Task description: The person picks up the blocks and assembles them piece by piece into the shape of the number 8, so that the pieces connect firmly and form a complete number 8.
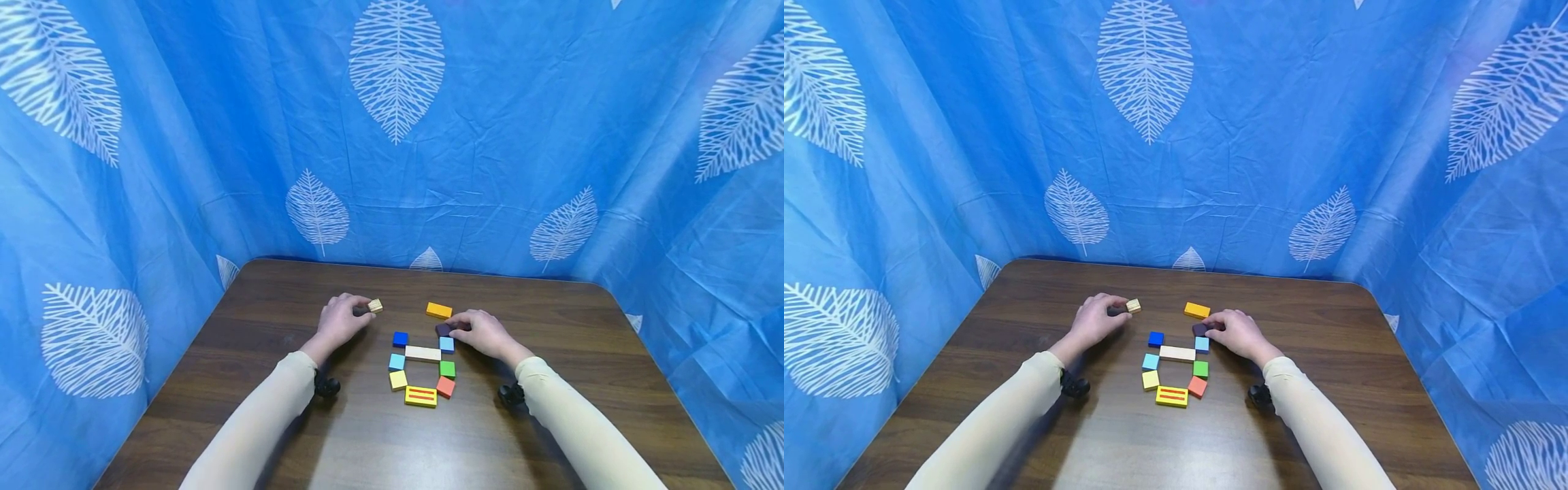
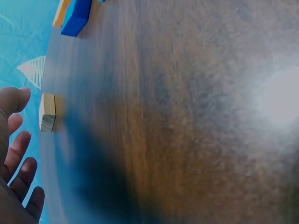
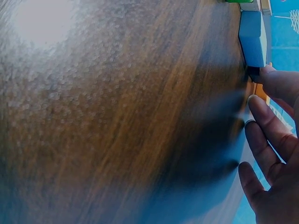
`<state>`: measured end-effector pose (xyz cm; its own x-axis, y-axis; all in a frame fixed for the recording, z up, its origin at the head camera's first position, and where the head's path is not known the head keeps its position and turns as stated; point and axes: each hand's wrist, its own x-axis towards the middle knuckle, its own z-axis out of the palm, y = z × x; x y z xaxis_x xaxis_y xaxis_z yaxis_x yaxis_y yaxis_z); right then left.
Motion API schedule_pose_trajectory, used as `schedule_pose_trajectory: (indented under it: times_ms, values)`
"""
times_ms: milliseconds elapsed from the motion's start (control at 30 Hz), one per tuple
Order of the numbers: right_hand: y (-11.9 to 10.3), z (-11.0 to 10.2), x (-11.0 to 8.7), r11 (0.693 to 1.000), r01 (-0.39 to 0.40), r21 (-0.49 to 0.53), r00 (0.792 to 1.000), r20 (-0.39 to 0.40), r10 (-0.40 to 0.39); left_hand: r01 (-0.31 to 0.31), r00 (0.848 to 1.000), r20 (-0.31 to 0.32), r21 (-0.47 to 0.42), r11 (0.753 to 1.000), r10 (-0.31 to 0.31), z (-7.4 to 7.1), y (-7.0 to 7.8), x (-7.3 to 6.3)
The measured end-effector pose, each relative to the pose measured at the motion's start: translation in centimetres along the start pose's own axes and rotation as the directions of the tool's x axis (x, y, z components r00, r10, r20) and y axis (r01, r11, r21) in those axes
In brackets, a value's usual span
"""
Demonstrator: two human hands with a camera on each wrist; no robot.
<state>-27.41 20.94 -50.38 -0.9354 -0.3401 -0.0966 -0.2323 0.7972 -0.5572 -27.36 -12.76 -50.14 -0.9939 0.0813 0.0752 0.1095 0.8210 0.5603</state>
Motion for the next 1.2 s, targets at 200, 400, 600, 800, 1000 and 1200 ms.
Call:
schedule_pose_trajectory:
  times_ms: [200, 400, 600, 800, 1000, 1200]
  values:
    - [0.0, 0.0, 0.0, 1.000, -0.003, -0.002, 1.000, -0.002, 0.003, 0.025, 1.000, 0.007, 0.000, 1.000, -0.025, 0.1, -0.3, 0.5]
    - [-0.1, 0.1, -0.1, 1.000, -0.003, -0.001, 1.000, -0.002, 0.003, 0.034, 0.999, 0.022, 0.031, 0.999, -0.035, 0.2, -0.9, 0.9]
    - [-0.1, 0.1, -0.2, 1.000, -0.008, -0.002, 1.000, -0.006, 0.008, 0.046, 0.998, 0.028, 0.026, 0.999, -0.047, 0.3, -1.4, 1.3]
    - [0.0, 0.2, -0.2, 1.000, -0.007, -0.003, 1.000, -0.009, 0.007, 0.051, 0.999, 0.011, 0.037, 0.998, -0.051, 0.8, -1.5, 1.5]
    - [0.0, 0.2, -0.1, 1.000, -0.003, 0.001, 1.000, -0.011, 0.003, 0.059, 0.998, -0.011, 0.037, 0.998, -0.058, 1.1, -1.2, 1.6]
    - [0.0, 0.1, -0.2, 1.000, -0.009, 0.005, 1.000, -0.015, 0.009, 0.060, 0.998, -0.019, 0.040, 0.997, -0.059, 1.3, -1.1, 1.7]
